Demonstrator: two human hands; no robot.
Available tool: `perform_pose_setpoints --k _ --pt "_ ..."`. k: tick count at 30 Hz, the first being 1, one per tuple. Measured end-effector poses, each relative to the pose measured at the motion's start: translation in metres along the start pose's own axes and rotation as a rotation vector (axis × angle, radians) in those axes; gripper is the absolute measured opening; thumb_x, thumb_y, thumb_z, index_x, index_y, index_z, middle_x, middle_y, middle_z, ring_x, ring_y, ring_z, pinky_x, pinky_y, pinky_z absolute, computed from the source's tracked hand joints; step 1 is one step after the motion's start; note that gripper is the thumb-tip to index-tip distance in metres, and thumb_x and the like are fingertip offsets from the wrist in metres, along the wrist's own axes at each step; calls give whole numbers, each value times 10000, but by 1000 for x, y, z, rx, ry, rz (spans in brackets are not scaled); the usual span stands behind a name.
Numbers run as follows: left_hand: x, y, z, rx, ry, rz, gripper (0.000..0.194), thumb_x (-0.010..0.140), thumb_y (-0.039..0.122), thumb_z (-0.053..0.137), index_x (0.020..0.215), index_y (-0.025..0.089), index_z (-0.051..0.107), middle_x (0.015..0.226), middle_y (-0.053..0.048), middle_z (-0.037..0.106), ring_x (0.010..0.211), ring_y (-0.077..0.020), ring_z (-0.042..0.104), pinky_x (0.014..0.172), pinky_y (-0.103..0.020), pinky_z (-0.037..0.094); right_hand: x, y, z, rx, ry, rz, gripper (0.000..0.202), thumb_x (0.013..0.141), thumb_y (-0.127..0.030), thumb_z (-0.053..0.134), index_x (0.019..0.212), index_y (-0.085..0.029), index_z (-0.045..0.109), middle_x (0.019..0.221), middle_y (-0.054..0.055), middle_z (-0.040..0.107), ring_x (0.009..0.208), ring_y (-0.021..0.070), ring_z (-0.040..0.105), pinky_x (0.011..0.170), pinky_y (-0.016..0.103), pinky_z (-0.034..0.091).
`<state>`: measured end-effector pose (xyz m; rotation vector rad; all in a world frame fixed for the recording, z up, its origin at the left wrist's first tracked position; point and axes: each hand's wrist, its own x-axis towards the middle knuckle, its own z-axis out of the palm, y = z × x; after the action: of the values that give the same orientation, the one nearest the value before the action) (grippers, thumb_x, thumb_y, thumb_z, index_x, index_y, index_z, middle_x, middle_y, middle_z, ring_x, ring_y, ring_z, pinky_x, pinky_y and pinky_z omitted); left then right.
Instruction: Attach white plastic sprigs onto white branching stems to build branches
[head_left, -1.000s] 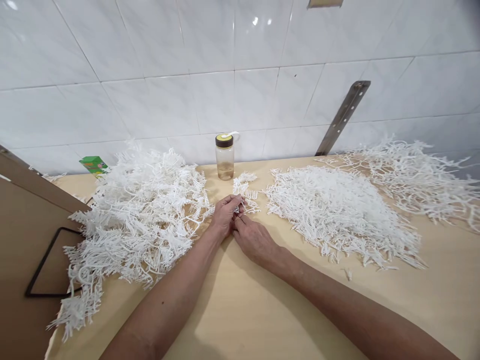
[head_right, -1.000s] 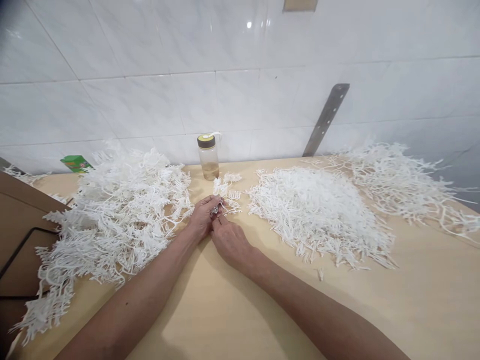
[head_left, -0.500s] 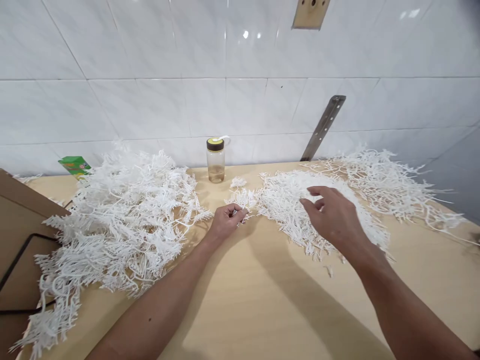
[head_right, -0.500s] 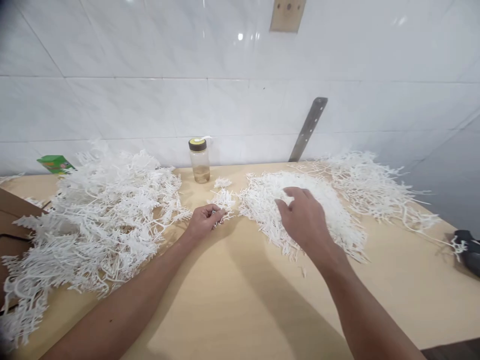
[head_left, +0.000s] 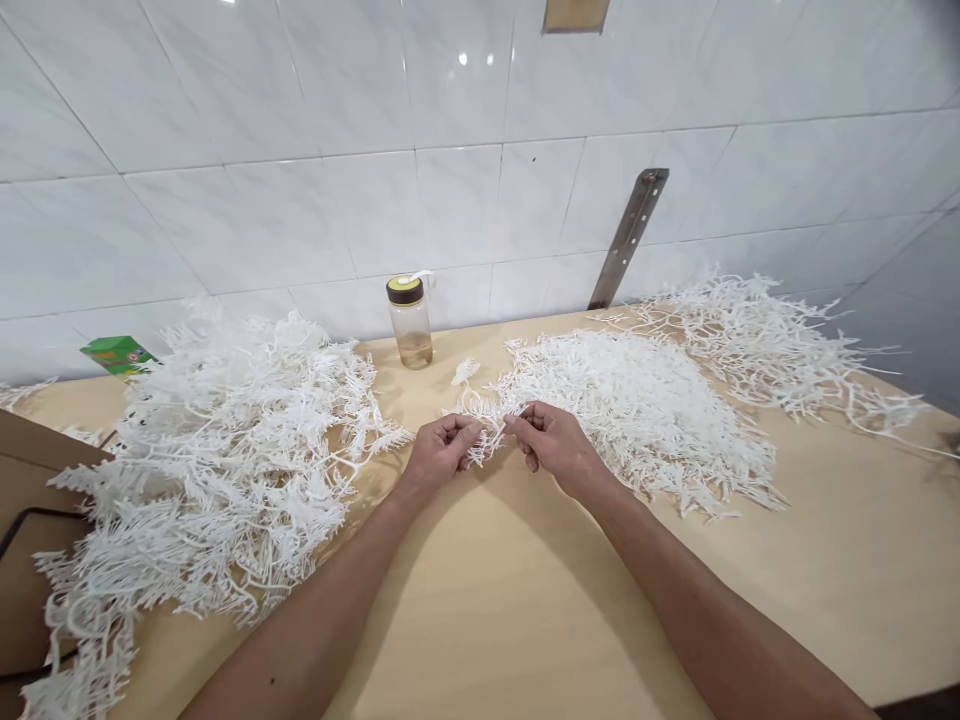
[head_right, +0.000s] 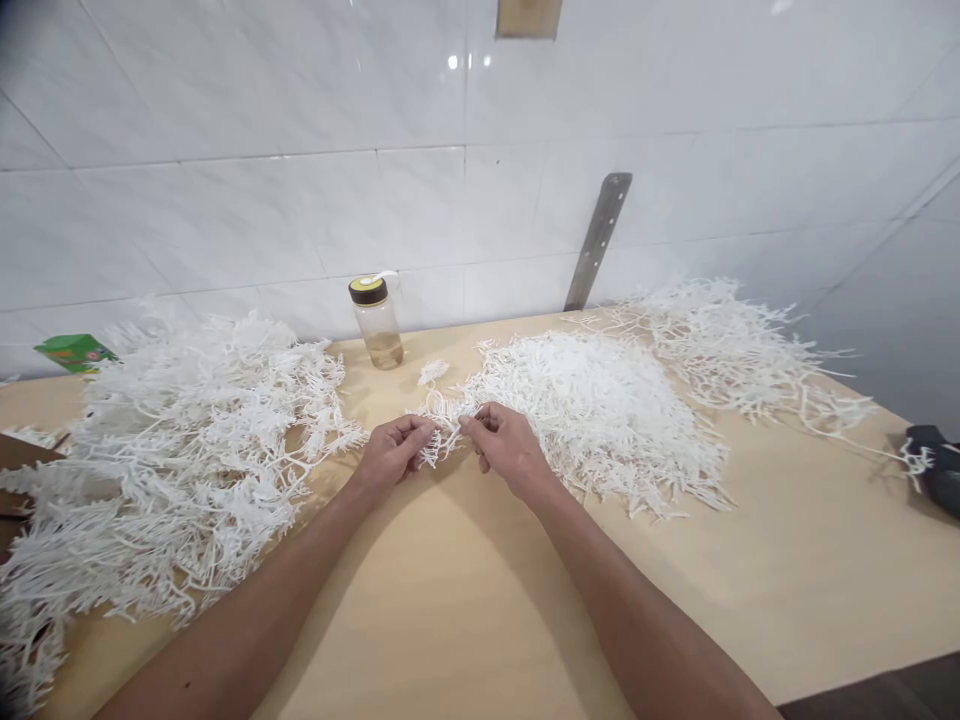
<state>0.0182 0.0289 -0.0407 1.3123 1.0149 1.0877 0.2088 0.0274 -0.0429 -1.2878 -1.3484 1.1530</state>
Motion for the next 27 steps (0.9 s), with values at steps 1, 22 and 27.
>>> perform_pose_setpoints --k 1,22,27 --pt "0 1 -1 -23 -6 -24 380 740 526 729 815 156 695 544 23 551 421 -68 425 405 -199 318 0 1 -1 -2 3 1 364 820 -534 655 748 -185 580 543 -59 512 385 74 455 395 211 371" --pt "-4 11 10 116 -106 -101 182 688 289 730 743 170 604 566 22 570 456 -88 484 446 -207 360 -6 -21 10 23 23 -123 414 769 -464 705 1045 -171 609 632 -42 607 403 111 554 440 251 468" --pt "-6 16 9 137 -188 -177 144 699 286 698 719 151 652 594 -2 579 491 -88 475 443 -209 310 -8 -25 14 54 -6 -165 368 789 -422 690 1047 -169 622 659 -46 592 433 109 583 463 244 479"
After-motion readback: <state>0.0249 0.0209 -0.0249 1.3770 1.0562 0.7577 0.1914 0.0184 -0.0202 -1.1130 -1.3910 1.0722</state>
